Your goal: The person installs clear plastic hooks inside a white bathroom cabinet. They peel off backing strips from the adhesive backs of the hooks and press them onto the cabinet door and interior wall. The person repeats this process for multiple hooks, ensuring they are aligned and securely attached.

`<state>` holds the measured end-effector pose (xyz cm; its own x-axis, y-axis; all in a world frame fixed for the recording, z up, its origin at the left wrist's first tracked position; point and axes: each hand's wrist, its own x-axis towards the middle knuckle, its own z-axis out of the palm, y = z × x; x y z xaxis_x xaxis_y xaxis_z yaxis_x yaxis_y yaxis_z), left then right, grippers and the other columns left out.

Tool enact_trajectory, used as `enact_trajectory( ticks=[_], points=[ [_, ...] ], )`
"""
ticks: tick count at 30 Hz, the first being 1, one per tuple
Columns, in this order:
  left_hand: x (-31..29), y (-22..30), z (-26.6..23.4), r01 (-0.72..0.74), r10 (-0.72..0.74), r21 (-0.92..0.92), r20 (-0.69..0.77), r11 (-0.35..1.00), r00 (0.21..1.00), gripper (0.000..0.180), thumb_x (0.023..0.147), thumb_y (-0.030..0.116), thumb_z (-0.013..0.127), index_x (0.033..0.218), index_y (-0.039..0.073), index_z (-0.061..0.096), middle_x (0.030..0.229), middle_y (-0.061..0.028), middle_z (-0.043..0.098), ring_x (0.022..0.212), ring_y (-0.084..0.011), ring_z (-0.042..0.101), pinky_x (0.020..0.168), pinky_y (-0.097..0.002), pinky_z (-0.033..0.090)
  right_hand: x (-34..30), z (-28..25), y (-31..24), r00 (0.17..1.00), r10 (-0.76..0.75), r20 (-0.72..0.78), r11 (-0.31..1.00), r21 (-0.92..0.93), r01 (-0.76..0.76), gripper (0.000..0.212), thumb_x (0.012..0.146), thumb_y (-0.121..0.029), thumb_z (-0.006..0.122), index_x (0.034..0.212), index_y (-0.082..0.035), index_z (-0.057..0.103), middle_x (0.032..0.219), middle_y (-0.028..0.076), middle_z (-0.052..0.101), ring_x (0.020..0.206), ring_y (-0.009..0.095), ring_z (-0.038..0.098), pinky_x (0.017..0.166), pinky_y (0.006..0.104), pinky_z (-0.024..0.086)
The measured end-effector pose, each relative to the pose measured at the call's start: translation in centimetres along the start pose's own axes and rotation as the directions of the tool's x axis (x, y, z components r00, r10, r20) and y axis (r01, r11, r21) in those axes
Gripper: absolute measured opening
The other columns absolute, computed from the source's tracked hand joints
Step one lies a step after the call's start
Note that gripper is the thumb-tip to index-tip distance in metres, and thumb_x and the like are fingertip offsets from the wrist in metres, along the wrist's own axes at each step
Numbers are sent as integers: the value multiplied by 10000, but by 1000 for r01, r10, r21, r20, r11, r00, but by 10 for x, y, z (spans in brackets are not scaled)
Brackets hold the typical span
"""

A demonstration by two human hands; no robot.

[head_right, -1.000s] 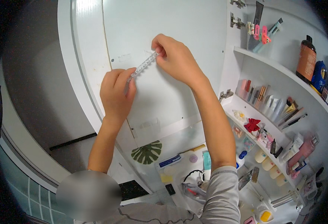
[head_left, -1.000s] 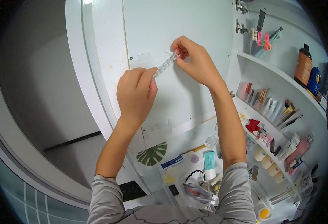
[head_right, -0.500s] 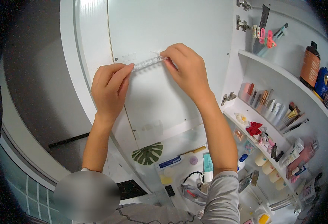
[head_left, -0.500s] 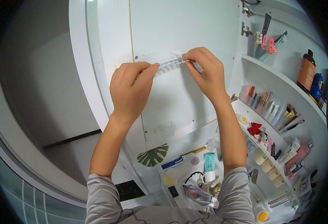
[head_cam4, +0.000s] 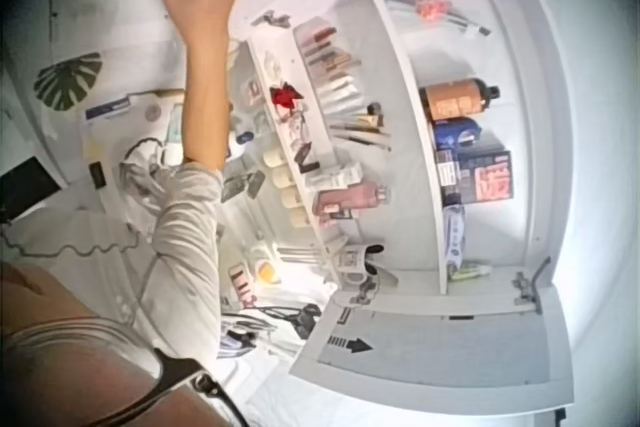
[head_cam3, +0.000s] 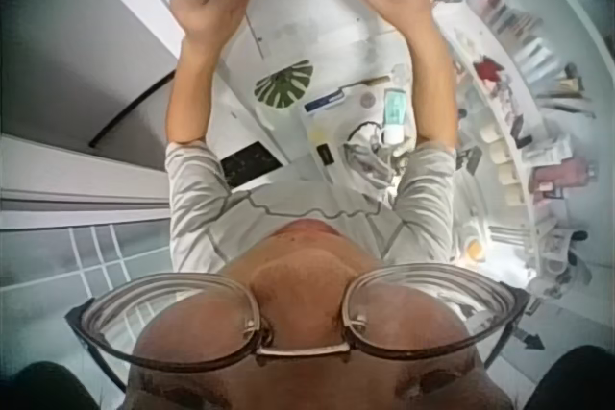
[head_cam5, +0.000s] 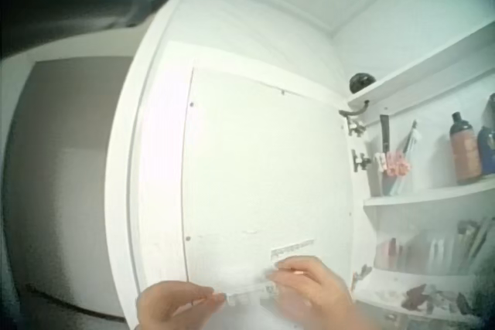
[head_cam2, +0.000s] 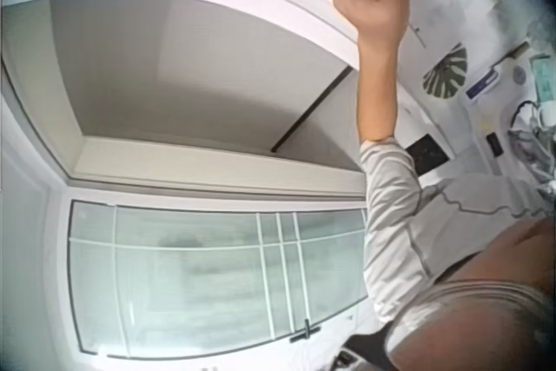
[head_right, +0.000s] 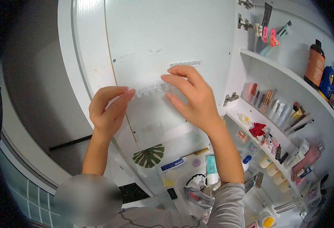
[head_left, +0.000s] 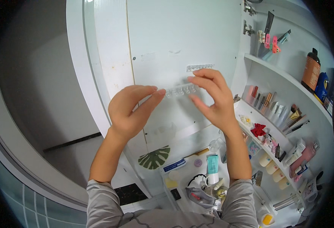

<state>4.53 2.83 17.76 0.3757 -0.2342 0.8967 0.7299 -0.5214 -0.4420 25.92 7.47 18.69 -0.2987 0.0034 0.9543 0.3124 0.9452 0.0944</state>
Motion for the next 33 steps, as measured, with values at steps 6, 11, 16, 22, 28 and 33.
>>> enact_trajectory(
  ticks=[6,11,16,22,28,33],
  points=[
    [-2,2,5,-94,103,-111,79,989,992,207,637,13,753,832,25,684,831,-62,628,643,-197,613,508,-285,477,-13,-1,-1,967,106,232,978,152,-143,314,706,-61,705,1011,-65,635,961,89,629,870,238,611,748,304,493],
    [3,12,-18,190,-127,-193,298,963,946,194,674,-8,719,857,49,694,877,-74,620,709,-196,616,558,-281,488,-15,1,-11,923,180,340,915,287,-284,239,742,-40,651,980,-26,639,874,105,644,790,214,623,717,306,492],
    [-17,17,-23,689,-552,-592,438,417,710,374,772,-13,637,1136,38,571,1078,-107,588,963,-195,578,794,-296,470,-20,11,-25,916,192,352,954,150,-258,232,748,-93,640,978,-71,632,743,47,597,643,193,572,561,314,439],
    [-24,55,-6,559,-692,-796,538,-231,480,467,942,210,476,1350,37,330,1207,-154,543,1155,-280,507,1034,-389,343,-33,36,-50,959,-161,232,887,-393,243,295,702,-136,650,987,-68,613,722,13,533,645,171,536,542,311,399],
    [-29,33,-33,475,-821,-879,235,49,520,351,947,196,402,1250,21,380,840,-65,518,788,-159,527,784,-322,424,-5,5,-38,924,-92,370,990,-65,124,351,709,-179,696,1036,-80,615,1061,94,596,940,262,550,781,364,443],
    [-30,19,-50,580,-798,-814,366,-25,479,242,908,119,388,1101,6,479,708,-44,469,518,-79,336,472,-234,322,49,10,9,997,-48,59,955,-291,63,250,714,-72,677,959,-85,628,982,61,601,893,261,551,781,371,440]
  ],
)
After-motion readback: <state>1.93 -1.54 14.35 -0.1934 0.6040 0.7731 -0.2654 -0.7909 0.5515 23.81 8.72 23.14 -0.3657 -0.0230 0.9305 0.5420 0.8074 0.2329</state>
